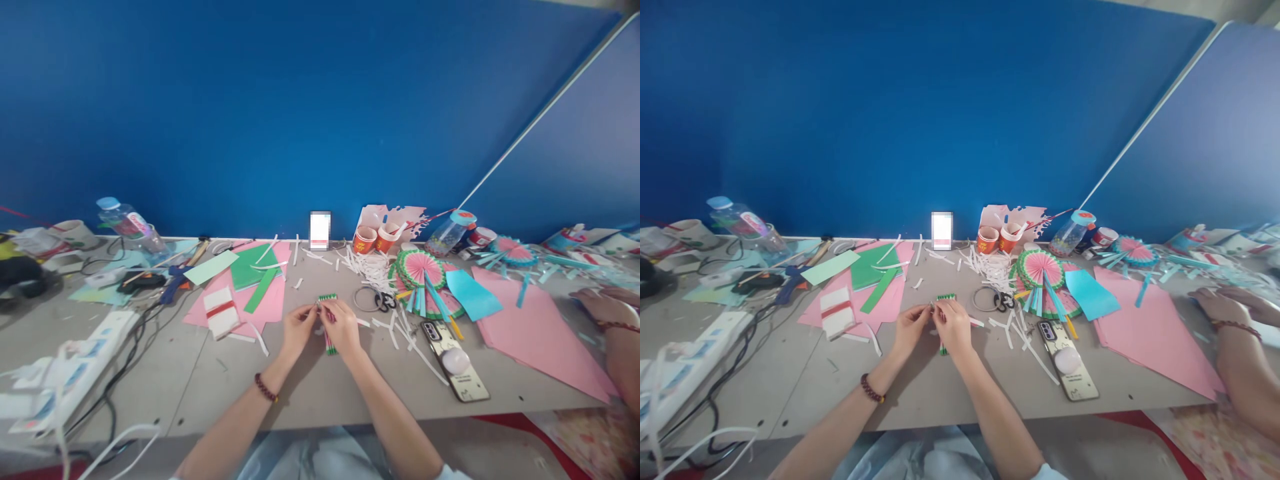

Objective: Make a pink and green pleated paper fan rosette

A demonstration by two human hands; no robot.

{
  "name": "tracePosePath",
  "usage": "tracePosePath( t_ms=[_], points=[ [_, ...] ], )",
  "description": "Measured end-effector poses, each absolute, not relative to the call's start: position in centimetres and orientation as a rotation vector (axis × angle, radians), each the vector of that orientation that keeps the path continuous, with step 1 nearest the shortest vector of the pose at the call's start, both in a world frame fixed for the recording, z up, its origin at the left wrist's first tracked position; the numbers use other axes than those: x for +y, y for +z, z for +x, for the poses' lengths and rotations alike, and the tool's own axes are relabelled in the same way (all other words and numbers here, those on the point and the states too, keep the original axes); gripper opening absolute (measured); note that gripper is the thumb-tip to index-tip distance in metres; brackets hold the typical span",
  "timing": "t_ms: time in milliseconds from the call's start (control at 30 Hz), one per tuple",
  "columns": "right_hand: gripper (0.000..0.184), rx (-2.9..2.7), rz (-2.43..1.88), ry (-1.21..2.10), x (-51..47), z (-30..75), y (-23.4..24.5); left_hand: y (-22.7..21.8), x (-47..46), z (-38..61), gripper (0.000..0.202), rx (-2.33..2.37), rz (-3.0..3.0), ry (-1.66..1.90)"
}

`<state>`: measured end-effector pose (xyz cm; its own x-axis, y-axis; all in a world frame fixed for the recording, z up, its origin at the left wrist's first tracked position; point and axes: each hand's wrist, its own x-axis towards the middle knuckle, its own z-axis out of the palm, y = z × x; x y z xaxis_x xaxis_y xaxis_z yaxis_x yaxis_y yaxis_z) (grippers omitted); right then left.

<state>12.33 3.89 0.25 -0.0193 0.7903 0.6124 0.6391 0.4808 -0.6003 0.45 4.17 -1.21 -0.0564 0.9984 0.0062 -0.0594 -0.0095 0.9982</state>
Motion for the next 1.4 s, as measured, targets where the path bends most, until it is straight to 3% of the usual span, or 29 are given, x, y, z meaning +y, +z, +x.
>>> tracePosePath(
  t_ms=[433,867,1400],
  points=[
    [0.017,-1.864,-1.252,-0.033,3.8,12.4,0.3,-0.8,4.1,0.5,0.020,1.294,1.241,1.310],
    [0.013,-1.545,-1.264,0.356,3.9,12.3,0.8,-0.8,4.0,0.8,0.022,1.209,1.142,1.279],
    [0.019,-1.617,-1.221,0.317,3.6,12.2,1.0,-0.7,4.1,0.5,0.031,1.163,1.126,1.278]
  ],
)
